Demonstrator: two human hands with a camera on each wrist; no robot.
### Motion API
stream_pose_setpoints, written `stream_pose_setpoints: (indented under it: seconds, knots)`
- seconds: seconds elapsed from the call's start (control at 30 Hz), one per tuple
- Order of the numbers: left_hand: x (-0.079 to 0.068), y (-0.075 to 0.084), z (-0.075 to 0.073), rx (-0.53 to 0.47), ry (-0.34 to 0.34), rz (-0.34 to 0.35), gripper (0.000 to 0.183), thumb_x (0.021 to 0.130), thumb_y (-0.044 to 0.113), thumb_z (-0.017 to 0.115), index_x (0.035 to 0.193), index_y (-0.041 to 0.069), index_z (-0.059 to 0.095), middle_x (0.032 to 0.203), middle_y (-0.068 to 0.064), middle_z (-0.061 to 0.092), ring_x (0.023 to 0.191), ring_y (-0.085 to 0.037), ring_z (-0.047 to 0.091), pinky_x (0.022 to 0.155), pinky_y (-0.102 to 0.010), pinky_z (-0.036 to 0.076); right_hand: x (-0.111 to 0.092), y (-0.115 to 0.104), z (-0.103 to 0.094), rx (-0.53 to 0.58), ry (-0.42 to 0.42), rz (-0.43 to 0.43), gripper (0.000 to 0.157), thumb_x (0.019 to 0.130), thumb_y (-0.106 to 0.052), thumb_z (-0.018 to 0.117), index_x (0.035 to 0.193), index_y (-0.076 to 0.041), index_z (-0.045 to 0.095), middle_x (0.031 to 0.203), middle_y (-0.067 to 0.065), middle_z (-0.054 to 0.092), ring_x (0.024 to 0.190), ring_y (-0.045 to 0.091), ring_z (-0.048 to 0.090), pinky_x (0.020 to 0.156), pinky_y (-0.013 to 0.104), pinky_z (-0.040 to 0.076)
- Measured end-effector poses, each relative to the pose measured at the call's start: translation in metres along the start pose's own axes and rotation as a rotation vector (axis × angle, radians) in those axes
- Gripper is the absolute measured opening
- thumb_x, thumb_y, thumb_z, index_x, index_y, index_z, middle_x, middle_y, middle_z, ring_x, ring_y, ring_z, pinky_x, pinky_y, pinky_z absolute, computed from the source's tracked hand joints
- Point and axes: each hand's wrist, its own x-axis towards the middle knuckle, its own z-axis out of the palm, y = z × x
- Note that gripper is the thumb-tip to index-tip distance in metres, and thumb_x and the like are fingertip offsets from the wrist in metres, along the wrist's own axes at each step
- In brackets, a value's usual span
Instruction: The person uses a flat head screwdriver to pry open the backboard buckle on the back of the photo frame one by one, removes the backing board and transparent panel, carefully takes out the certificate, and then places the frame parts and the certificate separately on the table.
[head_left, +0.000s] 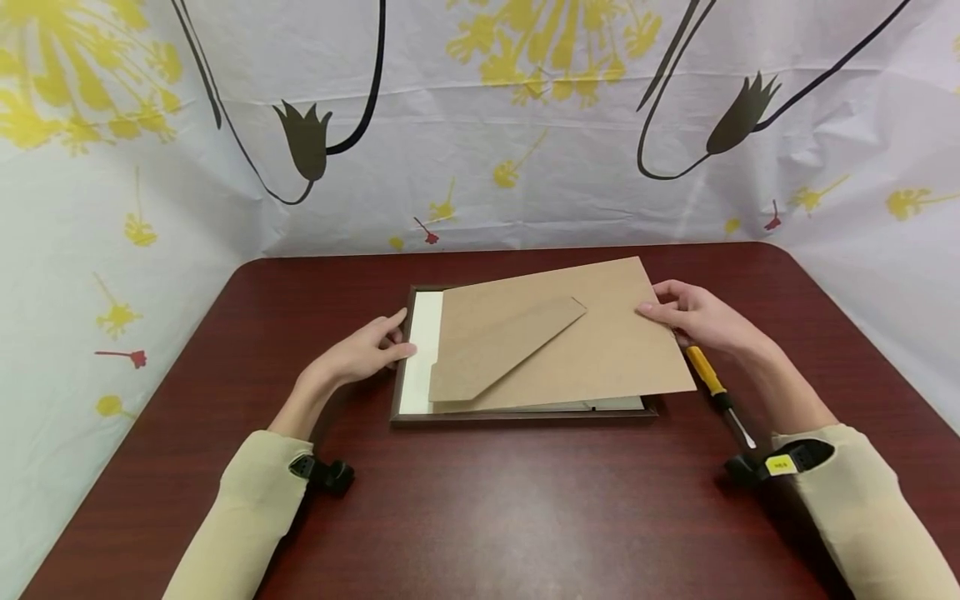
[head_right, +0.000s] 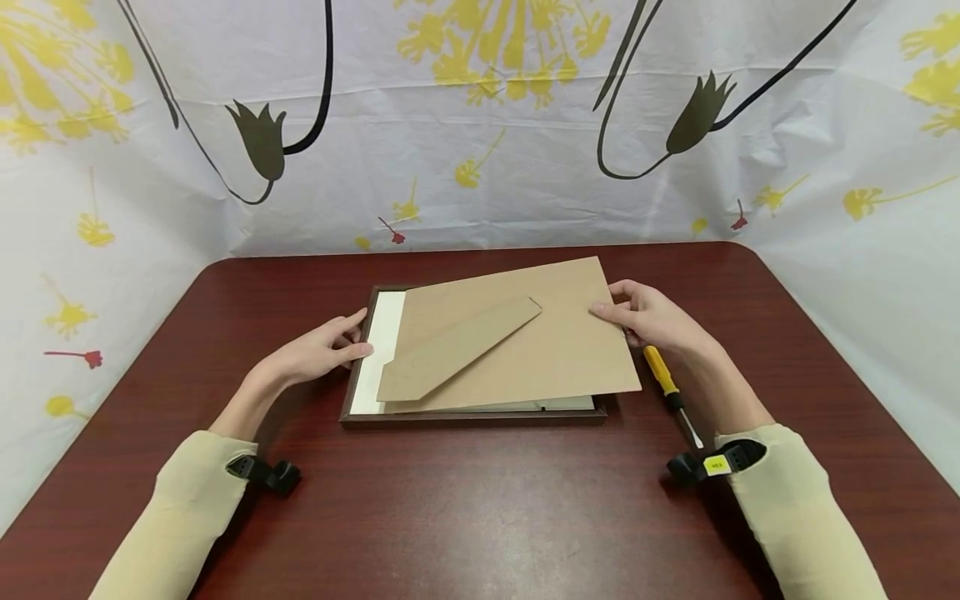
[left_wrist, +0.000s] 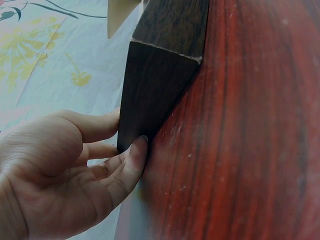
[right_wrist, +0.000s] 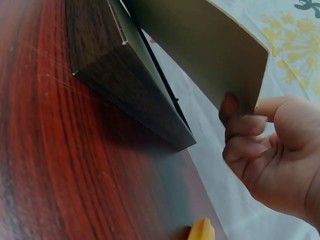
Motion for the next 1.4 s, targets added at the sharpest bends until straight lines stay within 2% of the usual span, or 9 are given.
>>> stream_pose_setpoints:
  seconds: [0.17, 0.3, 0.37, 0.5, 0.6, 0.93, 1.1, 1.2, 1.4]
  knots:
    - [0.001, 0.001, 0.001, 0.010, 0.000, -0.010, 0.076, 0.106, 0.019, 0.057, 0.159, -0.006, 0.009, 0.114, -0.019, 0.042, 0.086, -0.024, 0.059, 0.078, -0.036, 0.048, -0.002, 0.001, -0.002, 0.102, 0.014, -0.020, 0.039, 0.105, -0.028, 0.058, 0.127, 0.002, 0.048, 0.071, -0.001, 0.061, 0.048, 0.022, 0.025, 0.052, 0.046, 0.019]
    - [0.002, 0.002, 0.002, 0.014, 0.003, -0.014, 0.075, 0.105, 0.019, 0.057, 0.159, -0.006, 0.010, 0.114, -0.018, 0.043, 0.087, -0.024, 0.059, 0.078, -0.035, 0.048, -0.006, 0.002, -0.005, 0.221, -0.012, -0.036, 0.026, 0.106, -0.023, 0.056, 0.117, 0.000, 0.057, 0.070, -0.003, 0.056, 0.048, 0.014, 0.031, 0.050, 0.040, 0.020]
    - [0.002, 0.001, 0.002, 0.015, 0.001, -0.014, 0.075, 0.106, 0.019, 0.056, 0.159, -0.006, 0.009, 0.114, -0.018, 0.043, 0.087, -0.024, 0.059, 0.077, -0.035, 0.047, -0.008, 0.003, -0.007, 0.319, -0.046, -0.041, 0.020, 0.107, -0.020, 0.054, 0.114, -0.002, 0.059, 0.070, -0.004, 0.056, 0.047, 0.010, 0.034, 0.045, 0.033, 0.024]
    - [0.002, 0.001, 0.002, 0.024, 0.002, -0.015, 0.075, 0.106, 0.021, 0.056, 0.159, -0.005, 0.009, 0.115, -0.018, 0.043, 0.087, -0.024, 0.058, 0.076, -0.035, 0.047, -0.012, 0.006, -0.011, 0.535, -0.088, -0.061, 0.017, 0.109, -0.015, 0.047, 0.112, -0.005, 0.059, 0.067, -0.004, 0.055, 0.048, 0.005, 0.041, 0.046, 0.022, 0.044]
    - [0.003, 0.001, 0.002, 0.033, 0.004, -0.017, 0.076, 0.106, 0.022, 0.056, 0.159, -0.005, 0.009, 0.116, -0.018, 0.043, 0.087, -0.024, 0.058, 0.076, -0.035, 0.046, -0.018, 0.008, -0.014, 0.616, -0.079, -0.082, 0.019, 0.110, -0.012, 0.043, 0.110, -0.006, 0.061, 0.065, -0.005, 0.053, 0.048, 0.005, 0.039, 0.045, 0.021, 0.046]
    - [0.001, 0.000, 0.001, 0.025, -0.007, -0.022, 0.076, 0.107, 0.022, 0.055, 0.159, -0.004, 0.007, 0.116, -0.018, 0.042, 0.088, -0.025, 0.057, 0.076, -0.035, 0.045, -0.035, 0.012, -0.021, 0.688, -0.053, -0.132, 0.025, 0.110, -0.008, 0.038, 0.110, -0.007, 0.063, 0.066, -0.005, 0.053, 0.052, 0.011, 0.023, 0.044, 0.020, 0.046]
    - [0.000, 0.001, 0.000, 0.028, -0.012, -0.041, 0.076, 0.107, 0.023, 0.054, 0.160, -0.002, 0.007, 0.119, -0.018, 0.042, 0.090, -0.025, 0.058, 0.078, -0.035, 0.045, -0.042, 0.014, -0.025, 0.738, -0.048, -0.156, 0.029, 0.110, -0.006, 0.035, 0.110, -0.006, 0.064, 0.069, -0.003, 0.058, 0.052, 0.011, 0.023, 0.044, 0.019, 0.046]
    - [0.000, 0.002, 0.000, 0.024, -0.016, -0.042, 0.076, 0.107, 0.023, 0.054, 0.160, -0.002, 0.006, 0.120, -0.018, 0.042, 0.091, -0.025, 0.058, 0.078, -0.035, 0.045, -0.045, 0.015, -0.027, 0.759, -0.033, -0.166, 0.029, 0.110, -0.006, 0.036, 0.111, -0.006, 0.065, 0.073, -0.001, 0.063, 0.050, 0.009, 0.030, 0.045, 0.020, 0.048]
    - [0.000, 0.002, 0.000, 0.020, -0.018, -0.024, 0.076, 0.107, 0.023, 0.053, 0.160, -0.003, 0.005, 0.118, -0.018, 0.041, 0.089, -0.025, 0.056, 0.075, -0.035, 0.045, -0.055, 0.018, -0.033, 0.800, 0.023, -0.188, 0.030, 0.110, -0.006, 0.037, 0.116, -0.007, 0.066, 0.082, 0.003, 0.070, 0.052, 0.006, 0.056, 0.050, 0.024, 0.053]
